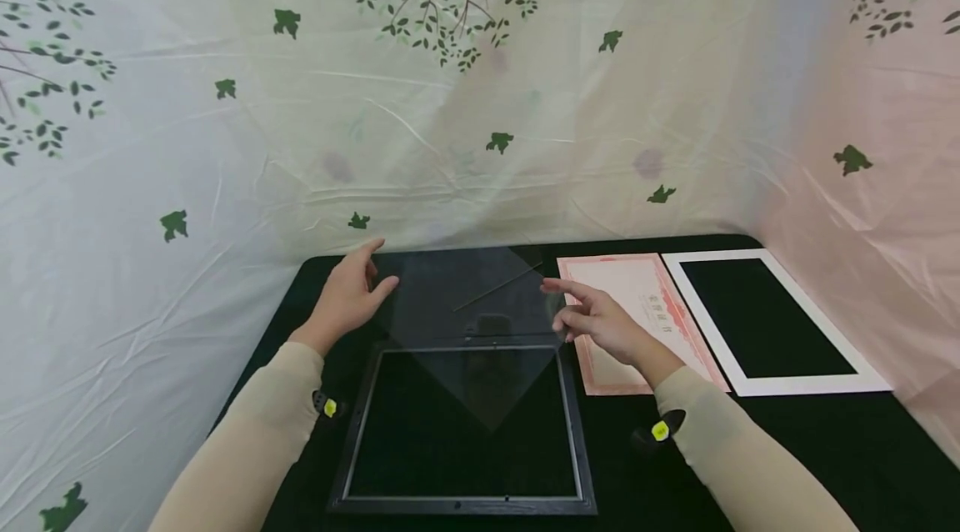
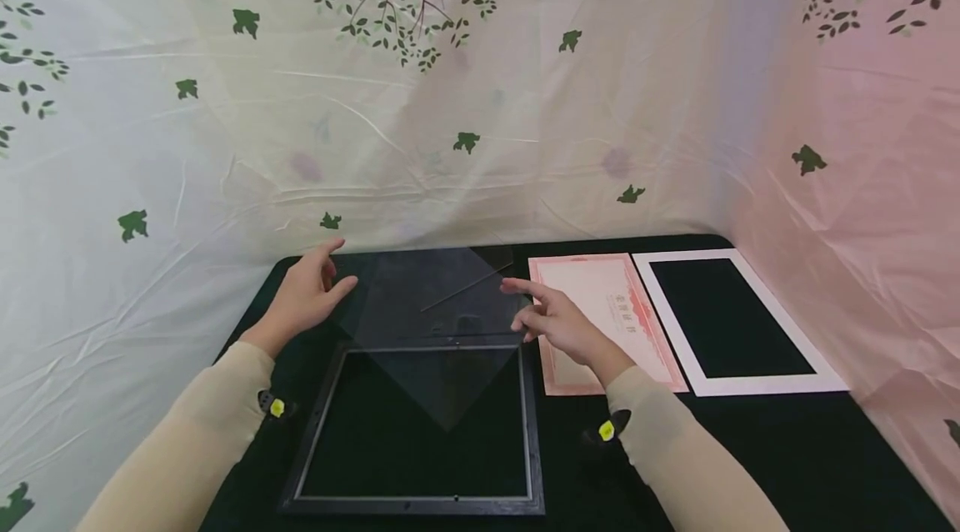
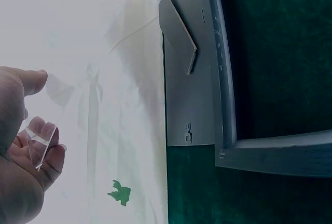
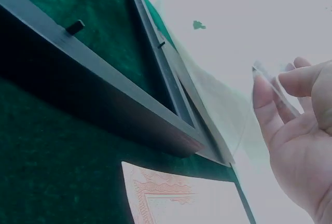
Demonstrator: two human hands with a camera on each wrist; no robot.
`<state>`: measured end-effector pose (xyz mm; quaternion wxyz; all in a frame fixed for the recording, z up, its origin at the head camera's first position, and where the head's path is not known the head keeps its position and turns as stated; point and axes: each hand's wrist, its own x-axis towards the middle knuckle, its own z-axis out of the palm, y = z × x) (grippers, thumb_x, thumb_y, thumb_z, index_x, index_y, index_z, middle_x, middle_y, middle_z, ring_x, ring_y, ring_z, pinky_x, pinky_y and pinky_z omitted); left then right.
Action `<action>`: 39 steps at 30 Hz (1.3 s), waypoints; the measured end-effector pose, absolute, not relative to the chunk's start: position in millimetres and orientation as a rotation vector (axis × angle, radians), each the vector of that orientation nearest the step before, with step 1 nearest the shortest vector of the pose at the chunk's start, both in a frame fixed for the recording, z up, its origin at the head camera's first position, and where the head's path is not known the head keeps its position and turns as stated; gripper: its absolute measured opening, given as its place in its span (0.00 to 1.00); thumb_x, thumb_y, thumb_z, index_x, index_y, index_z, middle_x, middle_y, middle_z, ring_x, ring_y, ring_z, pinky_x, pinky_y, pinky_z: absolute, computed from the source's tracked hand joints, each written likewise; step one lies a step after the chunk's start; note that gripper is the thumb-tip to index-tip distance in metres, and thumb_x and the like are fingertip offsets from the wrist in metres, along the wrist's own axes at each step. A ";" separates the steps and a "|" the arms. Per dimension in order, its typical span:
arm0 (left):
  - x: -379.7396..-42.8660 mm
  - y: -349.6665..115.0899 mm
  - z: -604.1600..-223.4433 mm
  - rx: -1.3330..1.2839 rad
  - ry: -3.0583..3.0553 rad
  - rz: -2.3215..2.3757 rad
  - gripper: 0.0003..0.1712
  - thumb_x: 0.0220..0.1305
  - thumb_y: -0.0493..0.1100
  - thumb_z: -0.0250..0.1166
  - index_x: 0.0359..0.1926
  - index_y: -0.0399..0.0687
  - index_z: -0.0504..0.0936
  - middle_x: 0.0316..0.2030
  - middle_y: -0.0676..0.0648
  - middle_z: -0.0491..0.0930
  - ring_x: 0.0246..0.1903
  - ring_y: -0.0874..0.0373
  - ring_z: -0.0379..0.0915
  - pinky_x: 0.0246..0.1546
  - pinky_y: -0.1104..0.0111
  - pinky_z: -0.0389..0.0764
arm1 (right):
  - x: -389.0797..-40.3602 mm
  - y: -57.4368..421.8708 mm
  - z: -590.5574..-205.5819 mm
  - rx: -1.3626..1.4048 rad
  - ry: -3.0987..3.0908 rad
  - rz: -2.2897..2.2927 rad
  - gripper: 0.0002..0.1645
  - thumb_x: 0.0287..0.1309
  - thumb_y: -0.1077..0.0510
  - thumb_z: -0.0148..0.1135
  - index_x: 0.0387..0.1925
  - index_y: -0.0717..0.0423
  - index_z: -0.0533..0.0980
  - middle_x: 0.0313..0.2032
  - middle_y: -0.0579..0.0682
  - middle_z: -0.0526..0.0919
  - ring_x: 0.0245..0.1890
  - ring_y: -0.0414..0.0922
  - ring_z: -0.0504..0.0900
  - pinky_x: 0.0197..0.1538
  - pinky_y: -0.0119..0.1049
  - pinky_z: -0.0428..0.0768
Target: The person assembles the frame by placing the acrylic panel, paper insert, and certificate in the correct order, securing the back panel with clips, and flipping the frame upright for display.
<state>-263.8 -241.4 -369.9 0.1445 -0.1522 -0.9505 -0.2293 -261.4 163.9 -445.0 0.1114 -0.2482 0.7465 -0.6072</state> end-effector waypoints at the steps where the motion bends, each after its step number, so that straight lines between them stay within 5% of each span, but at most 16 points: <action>1: -262.6 -241.9 -371.1 -0.436 -2.731 -0.659 0.38 0.66 0.50 0.63 0.71 0.44 0.59 0.38 0.43 0.73 0.29 0.53 0.69 0.33 0.58 0.72 | -262.3 164.6 -445.2 -0.720 2.202 -1.797 0.30 0.70 0.65 0.50 0.70 0.45 0.62 0.64 0.50 0.68 0.39 0.56 0.79 0.41 0.41 0.81; 7: -251.3 -246.3 -378.5 -0.463 -2.663 -0.748 0.32 0.68 0.43 0.60 0.69 0.40 0.61 0.34 0.45 0.73 0.29 0.55 0.67 0.32 0.60 0.70 | -262.9 167.5 -444.7 -0.649 2.203 -1.937 0.29 0.70 0.64 0.50 0.70 0.48 0.62 0.66 0.52 0.66 0.43 0.60 0.78 0.43 0.38 0.80; 13: -235.6 -252.3 -383.5 -0.466 -2.689 -1.057 0.28 0.69 0.38 0.58 0.67 0.44 0.63 0.35 0.46 0.75 0.26 0.57 0.74 0.29 0.63 0.76 | -264.2 165.6 -443.9 -0.511 2.139 -2.107 0.29 0.69 0.57 0.53 0.69 0.43 0.63 0.64 0.54 0.69 0.39 0.49 0.79 0.40 0.36 0.81; 21: -230.6 -257.3 -391.6 -0.460 -2.750 -1.500 0.36 0.67 0.38 0.61 0.72 0.61 0.57 0.47 0.42 0.74 0.28 0.50 0.78 0.28 0.60 0.80 | -269.3 160.2 -439.9 -0.504 2.074 -2.153 0.26 0.71 0.63 0.50 0.68 0.48 0.64 0.62 0.54 0.70 0.35 0.45 0.76 0.33 0.35 0.82; 27: -227.2 -257.7 -396.7 -0.542 -2.738 -1.710 0.36 0.66 0.34 0.61 0.71 0.60 0.59 0.42 0.39 0.73 0.26 0.49 0.77 0.28 0.60 0.81 | -271.4 158.7 -438.4 -0.510 2.094 -2.142 0.26 0.71 0.61 0.50 0.68 0.49 0.64 0.62 0.55 0.70 0.33 0.43 0.77 0.32 0.35 0.81; 34: -215.1 -255.7 -409.7 -0.447 -2.675 -1.748 0.36 0.67 0.31 0.57 0.71 0.53 0.57 0.41 0.38 0.72 0.26 0.48 0.76 0.31 0.55 0.81 | -260.7 152.6 -443.9 -0.405 2.011 -2.216 0.41 0.67 0.55 0.57 0.74 0.35 0.49 0.63 0.57 0.70 0.42 0.46 0.80 0.45 0.39 0.81; 39: -203.9 -258.6 -421.2 -0.420 -2.593 -1.747 0.36 0.67 0.32 0.58 0.71 0.55 0.56 0.40 0.38 0.72 0.26 0.48 0.76 0.31 0.58 0.81 | -240.9 148.7 -449.8 -0.413 1.963 -2.189 0.49 0.65 0.57 0.60 0.75 0.38 0.41 0.60 0.62 0.74 0.44 0.49 0.82 0.47 0.41 0.81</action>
